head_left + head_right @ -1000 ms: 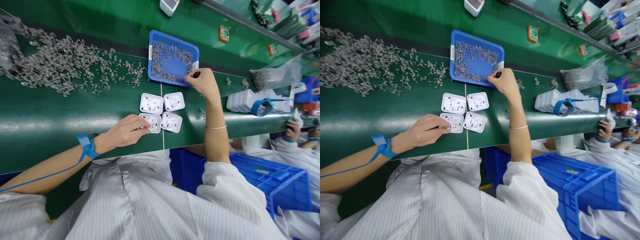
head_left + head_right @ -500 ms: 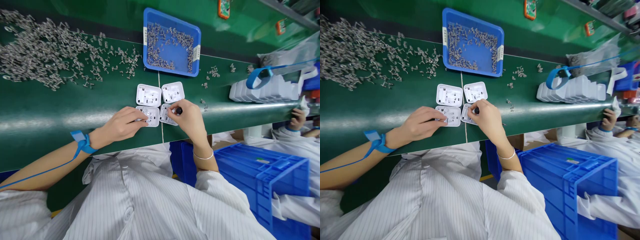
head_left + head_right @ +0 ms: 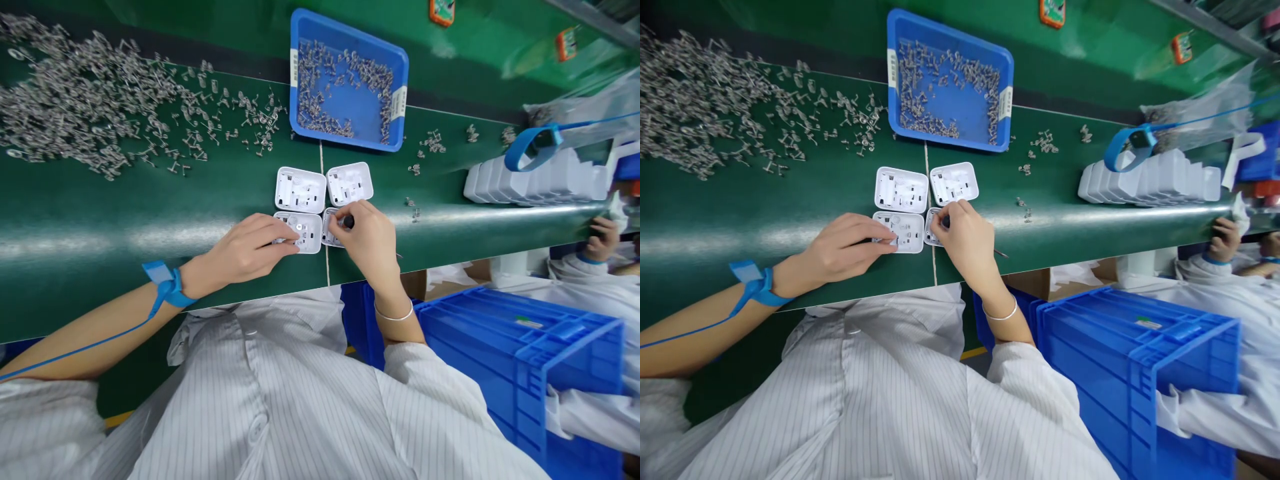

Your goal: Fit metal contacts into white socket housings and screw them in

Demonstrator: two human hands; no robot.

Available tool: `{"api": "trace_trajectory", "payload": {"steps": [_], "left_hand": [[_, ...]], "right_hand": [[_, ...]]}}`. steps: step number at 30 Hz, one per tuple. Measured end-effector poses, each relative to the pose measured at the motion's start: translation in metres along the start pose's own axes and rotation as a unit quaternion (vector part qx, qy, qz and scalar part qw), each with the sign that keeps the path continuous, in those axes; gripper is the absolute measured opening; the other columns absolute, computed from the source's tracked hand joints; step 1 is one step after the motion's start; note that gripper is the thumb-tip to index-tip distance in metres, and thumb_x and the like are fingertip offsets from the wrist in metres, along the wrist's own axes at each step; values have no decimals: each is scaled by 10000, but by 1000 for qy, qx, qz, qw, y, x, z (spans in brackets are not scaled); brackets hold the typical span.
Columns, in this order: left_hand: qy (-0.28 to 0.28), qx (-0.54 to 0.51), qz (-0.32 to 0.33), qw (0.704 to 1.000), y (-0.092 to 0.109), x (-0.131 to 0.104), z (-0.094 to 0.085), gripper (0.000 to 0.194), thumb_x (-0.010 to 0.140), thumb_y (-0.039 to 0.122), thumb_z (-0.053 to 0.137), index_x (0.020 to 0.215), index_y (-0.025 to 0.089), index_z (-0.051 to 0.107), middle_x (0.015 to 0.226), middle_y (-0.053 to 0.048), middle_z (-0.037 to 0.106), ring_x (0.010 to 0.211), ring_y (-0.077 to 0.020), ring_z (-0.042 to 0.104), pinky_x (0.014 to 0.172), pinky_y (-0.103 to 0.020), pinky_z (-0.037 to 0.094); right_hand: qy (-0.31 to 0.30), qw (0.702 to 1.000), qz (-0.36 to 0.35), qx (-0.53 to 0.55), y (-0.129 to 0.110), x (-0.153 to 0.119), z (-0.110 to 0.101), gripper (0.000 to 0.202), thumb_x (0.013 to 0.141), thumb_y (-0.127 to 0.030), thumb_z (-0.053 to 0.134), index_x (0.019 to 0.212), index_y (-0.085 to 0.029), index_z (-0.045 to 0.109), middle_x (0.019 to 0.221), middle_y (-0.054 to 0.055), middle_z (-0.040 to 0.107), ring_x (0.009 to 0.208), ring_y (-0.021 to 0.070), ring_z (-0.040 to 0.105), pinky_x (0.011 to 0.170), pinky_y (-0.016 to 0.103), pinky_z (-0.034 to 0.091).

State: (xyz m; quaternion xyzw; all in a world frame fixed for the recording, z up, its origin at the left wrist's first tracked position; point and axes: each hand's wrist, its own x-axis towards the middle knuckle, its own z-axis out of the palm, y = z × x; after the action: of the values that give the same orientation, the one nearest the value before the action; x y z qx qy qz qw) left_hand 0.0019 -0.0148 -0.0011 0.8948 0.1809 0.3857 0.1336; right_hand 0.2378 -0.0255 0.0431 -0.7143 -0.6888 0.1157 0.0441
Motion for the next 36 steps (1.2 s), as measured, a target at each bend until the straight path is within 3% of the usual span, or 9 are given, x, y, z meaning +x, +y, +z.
{"api": "trace_trajectory", "payload": {"steps": [9,13,17,23,31,36], "left_hand": [[5,7,7,1000,-1,1,-1,122,947,51,607,996,150,659,1049,-82,745,967,-199,711,799,-337,580],[3,33,52,998,5,6,0,150,926,68,648,1065,119,675,1034,-90,754,976,-213,720,841,-341,590],[-42,76,81,993,19,10,13,319,953,187,670,1245,58,656,1196,-137,731,1151,-254,692,1020,-381,551],[-155,162,61,973,32,12,38,533,1068,444,474,1376,28,602,1428,-178,598,1371,-299,551,1185,-457,415],[-181,145,26,972,30,13,39,551,1081,422,444,1451,23,529,1474,-172,556,1401,-296,520,1221,-444,354],[-175,149,29,973,28,12,40,509,1086,385,436,1431,29,548,1453,-158,583,1388,-287,531,1228,-429,329]], "right_hand": [[-3,997,-8,-77,-2,-11,-5,228,1000,-320,543,936,-189,719,934,41,694,700,152,610,555,298,214],[-6,998,0,-59,0,-15,-5,188,992,-322,574,967,-198,714,945,29,699,735,158,621,560,289,222],[11,1000,-8,-19,5,-16,-4,175,988,-321,585,1019,-204,711,950,33,703,768,172,637,575,281,261],[13,999,-39,30,6,-15,2,178,980,-278,555,1000,-210,719,973,59,715,825,192,661,628,278,349],[26,999,-8,34,9,-6,7,120,937,-241,588,948,-197,700,947,54,728,841,202,663,657,271,384],[35,997,-34,60,12,-12,7,204,956,-222,560,1071,-205,728,980,49,728,847,190,667,690,277,419]]}}
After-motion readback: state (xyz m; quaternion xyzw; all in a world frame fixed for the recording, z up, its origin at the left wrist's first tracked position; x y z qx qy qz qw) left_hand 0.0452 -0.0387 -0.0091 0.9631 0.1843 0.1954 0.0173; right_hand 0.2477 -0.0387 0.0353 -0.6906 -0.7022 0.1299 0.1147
